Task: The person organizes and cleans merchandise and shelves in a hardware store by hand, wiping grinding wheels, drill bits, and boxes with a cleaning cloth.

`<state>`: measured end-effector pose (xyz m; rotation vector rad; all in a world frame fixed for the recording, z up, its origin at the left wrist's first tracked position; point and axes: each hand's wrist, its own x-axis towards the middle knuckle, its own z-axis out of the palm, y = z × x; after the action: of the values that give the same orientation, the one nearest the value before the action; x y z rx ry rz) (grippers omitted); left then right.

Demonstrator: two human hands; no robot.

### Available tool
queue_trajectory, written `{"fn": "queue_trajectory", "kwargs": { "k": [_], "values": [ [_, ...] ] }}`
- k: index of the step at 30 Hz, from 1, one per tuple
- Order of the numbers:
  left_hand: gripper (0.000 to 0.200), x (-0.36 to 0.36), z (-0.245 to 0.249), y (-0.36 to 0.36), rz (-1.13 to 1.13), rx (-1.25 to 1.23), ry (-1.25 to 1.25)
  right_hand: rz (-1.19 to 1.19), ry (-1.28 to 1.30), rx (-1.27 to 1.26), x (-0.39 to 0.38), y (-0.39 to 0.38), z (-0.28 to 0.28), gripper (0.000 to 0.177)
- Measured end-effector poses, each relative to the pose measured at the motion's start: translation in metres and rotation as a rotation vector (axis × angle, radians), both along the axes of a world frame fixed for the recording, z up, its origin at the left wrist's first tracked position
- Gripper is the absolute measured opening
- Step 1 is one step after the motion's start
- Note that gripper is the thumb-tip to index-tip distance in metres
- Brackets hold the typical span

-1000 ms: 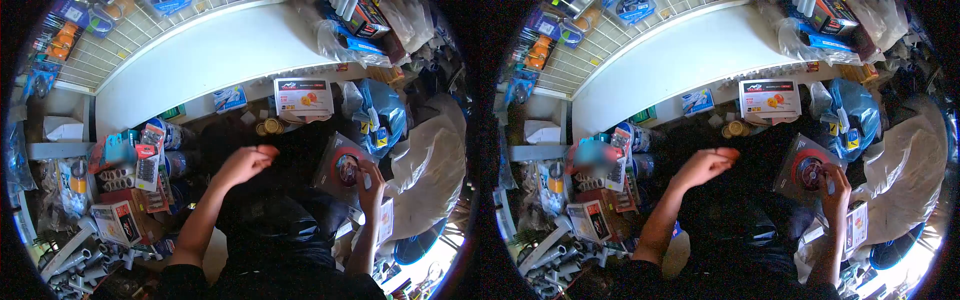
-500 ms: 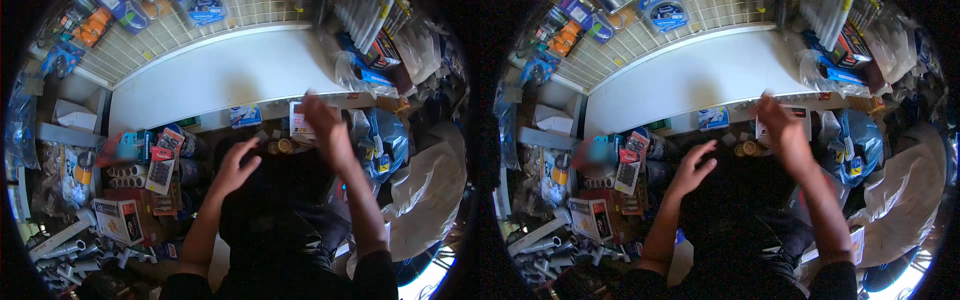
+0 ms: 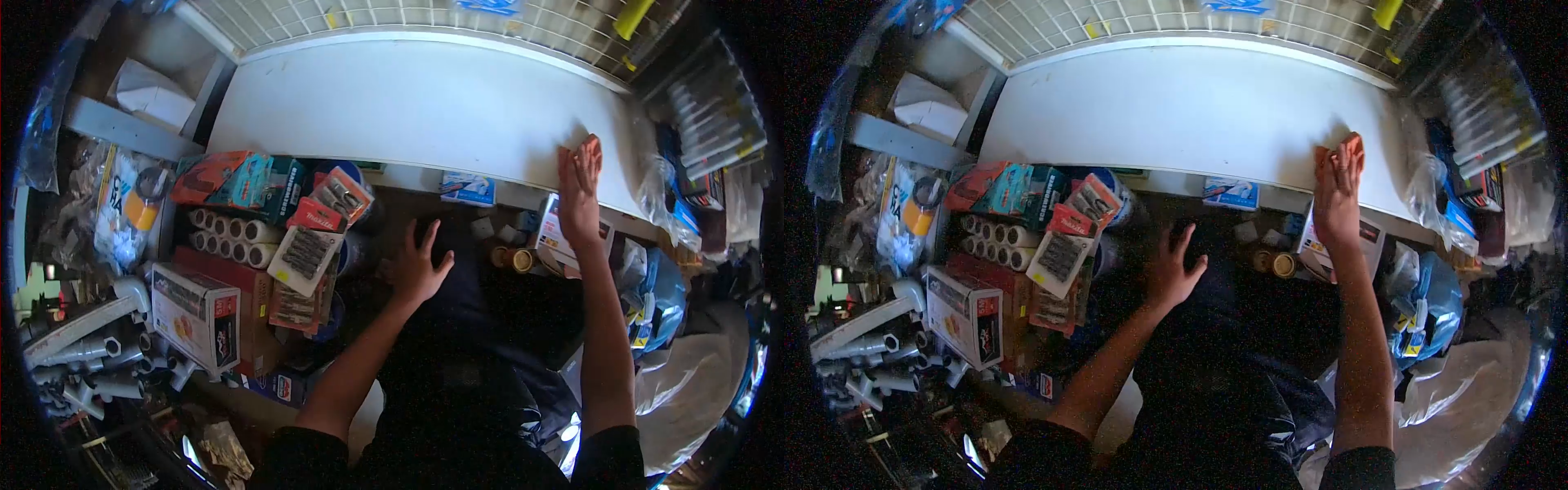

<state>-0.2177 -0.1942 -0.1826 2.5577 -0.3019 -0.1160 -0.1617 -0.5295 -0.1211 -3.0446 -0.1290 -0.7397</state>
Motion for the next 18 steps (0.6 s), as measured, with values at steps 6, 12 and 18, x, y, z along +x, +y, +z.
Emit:
{"fn": "queue_trajectory", "kwargs": {
  "k": [6,12,18],
  "values": [
    [0.073,0.001,-0.005,-0.001,0.022,-0.051,0.042,0.201,0.023,0.14,0.019,0.127,0.021,0.055],
    [0.072,0.004,-0.023,0.009,-0.031,-0.09,-0.07,0.464,0.11,0.48,0.071,0.2,0.01,0.044],
    [0.07,-0.009,-0.01,0.01,-0.009,-0.111,0.009,0.518,0.025,0.748,0.059,0.095,0.071,0.039]
  ]
}}
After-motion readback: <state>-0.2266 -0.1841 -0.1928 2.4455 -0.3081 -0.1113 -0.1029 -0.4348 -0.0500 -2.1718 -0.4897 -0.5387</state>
